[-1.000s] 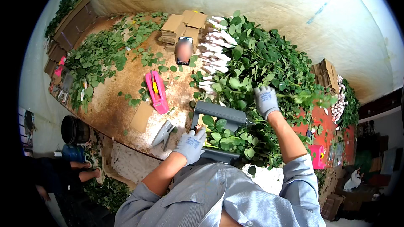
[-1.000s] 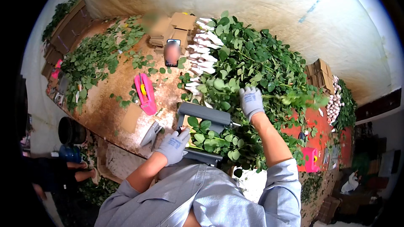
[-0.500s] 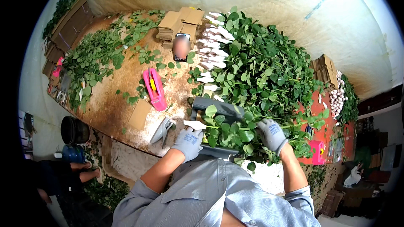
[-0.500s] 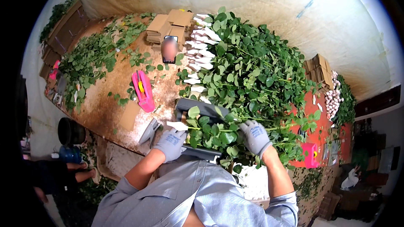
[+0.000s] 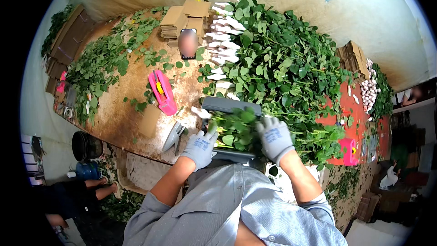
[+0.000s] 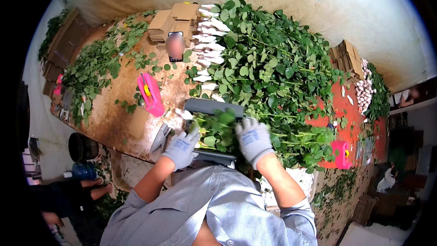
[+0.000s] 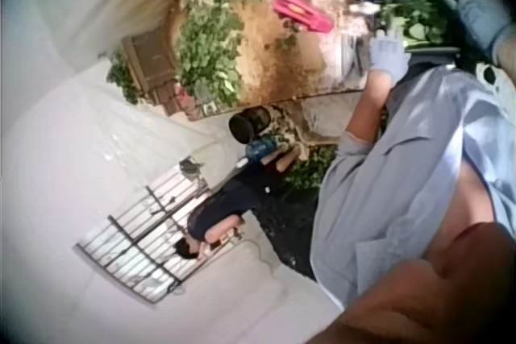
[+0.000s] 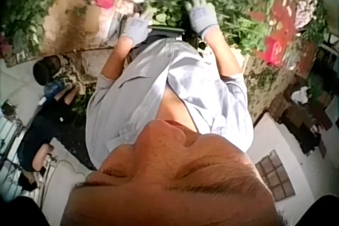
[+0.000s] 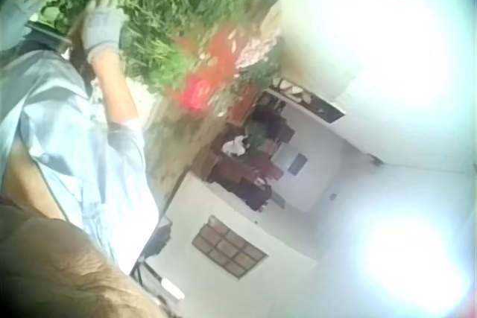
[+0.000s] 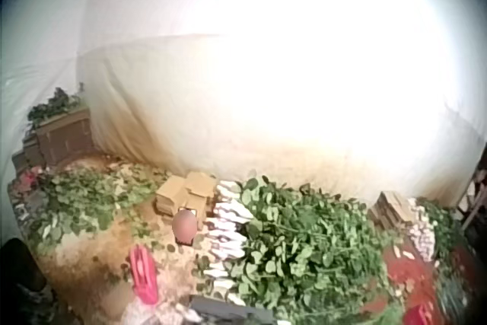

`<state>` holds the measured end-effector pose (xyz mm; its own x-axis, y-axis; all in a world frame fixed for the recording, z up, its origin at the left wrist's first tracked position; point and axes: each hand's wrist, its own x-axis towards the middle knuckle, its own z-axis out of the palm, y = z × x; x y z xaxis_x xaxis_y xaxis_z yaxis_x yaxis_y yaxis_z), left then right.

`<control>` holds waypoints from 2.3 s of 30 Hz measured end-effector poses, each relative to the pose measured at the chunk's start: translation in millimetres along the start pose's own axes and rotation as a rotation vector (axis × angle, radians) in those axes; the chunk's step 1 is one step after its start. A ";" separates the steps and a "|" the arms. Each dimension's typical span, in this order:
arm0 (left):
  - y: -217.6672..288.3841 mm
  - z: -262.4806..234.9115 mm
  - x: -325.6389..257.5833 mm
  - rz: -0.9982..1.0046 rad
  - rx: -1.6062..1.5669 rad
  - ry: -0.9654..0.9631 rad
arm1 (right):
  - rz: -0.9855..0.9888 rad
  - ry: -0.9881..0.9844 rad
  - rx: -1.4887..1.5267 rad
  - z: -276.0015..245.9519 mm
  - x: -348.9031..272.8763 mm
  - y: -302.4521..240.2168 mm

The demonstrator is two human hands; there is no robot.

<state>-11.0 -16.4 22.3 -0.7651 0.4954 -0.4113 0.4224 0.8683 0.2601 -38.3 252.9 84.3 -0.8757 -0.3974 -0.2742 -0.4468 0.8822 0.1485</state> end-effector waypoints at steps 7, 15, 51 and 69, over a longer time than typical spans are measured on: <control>1.3 -4.3 3.3 0.013 -0.022 0.015 | -0.127 -0.008 -0.012 41.9 46.2 -17.0; 4.5 -9.3 -0.7 -0.025 -0.066 -0.043 | 0.025 -0.013 0.220 29.6 9.8 25.2; -3.3 -5.4 6.1 0.049 -0.015 0.019 | -0.137 0.285 0.242 34.7 75.3 -75.6; -47.2 -23.4 26.3 0.068 -0.414 0.244 | -0.231 0.061 0.333 67.3 104.4 -61.1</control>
<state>-62.5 -44.9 19.6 -0.8549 0.4876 -0.1774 0.2847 0.7267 0.6252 -90.2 174.5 -17.4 -0.7731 -0.5998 -0.2063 -0.5580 0.7978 -0.2284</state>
